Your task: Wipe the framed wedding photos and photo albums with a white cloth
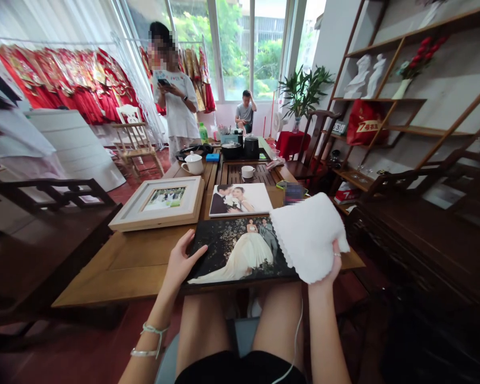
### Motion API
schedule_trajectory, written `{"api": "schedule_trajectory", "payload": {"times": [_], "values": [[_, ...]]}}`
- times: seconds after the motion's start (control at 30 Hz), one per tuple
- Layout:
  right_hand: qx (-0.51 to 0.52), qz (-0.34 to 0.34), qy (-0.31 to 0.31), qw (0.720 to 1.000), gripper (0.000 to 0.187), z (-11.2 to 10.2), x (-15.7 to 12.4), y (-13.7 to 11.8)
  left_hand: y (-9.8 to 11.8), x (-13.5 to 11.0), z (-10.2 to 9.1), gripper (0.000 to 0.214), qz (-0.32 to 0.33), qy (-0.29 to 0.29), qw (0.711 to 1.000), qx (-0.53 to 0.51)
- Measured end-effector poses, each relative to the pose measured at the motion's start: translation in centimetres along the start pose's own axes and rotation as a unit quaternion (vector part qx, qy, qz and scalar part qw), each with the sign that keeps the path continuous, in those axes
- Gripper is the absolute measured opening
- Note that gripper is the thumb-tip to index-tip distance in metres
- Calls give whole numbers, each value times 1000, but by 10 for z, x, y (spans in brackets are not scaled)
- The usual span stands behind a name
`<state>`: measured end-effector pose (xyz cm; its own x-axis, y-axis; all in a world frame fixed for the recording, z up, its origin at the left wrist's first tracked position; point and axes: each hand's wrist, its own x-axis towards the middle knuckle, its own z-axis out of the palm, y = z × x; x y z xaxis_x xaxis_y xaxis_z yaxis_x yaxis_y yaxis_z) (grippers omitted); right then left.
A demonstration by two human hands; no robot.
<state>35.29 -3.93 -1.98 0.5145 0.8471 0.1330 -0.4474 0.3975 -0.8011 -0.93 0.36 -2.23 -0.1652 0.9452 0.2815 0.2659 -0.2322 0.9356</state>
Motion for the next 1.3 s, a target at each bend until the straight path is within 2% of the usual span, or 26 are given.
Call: {"api": "schedule_trajectory", "payload": {"times": [0.13,0.2,0.3,0.4,0.47,0.53,0.57,0.63,0.7,0.77,0.83,1.1,1.2,1.3], "values": [[91,-99,120,984,46,-10,-10,-23,5,-2,-2,53,69,-47,994,68],[94,-136,158,973,42,-18,-14,-38,8,-3,-2,51,88,-72,989,96],[-19,-196,189,962,47,-25,-13,-54,9,-4,-2,51,92,-88,985,119],[-208,-287,203,913,62,-21,-5,-53,7,-5,0,54,92,-88,983,131],[-303,-289,142,897,56,-12,0,-46,5,-6,2,55,92,-90,982,135],[-379,-265,18,886,49,-2,2,-35,5,-6,2,55,92,-93,982,136],[-426,-264,-54,864,49,2,2,-29,5,-6,2,55,92,-93,982,134],[-514,-284,-175,790,54,9,1,-17,5,-5,2,55,90,-94,983,131],[-579,-307,-241,715,57,11,0,-8,6,-5,2,55,87,-98,983,128],[-611,-310,-261,680,59,11,-1,-1,7,-5,2,56,84,-101,983,130],[-626,-311,-263,665,58,10,-1,2,8,-5,1,57,83,-108,981,138],[-628,-313,-280,655,61,11,7,-2,10,-1,3,58,81,-129,975,159],[-622,-352,-270,645,59,23,11,-9,9,-1,3,58,83,-132,976,153],[-601,-408,-267,633,53,49,19,-11,9,-1,3,59,87,-133,976,152]]}}
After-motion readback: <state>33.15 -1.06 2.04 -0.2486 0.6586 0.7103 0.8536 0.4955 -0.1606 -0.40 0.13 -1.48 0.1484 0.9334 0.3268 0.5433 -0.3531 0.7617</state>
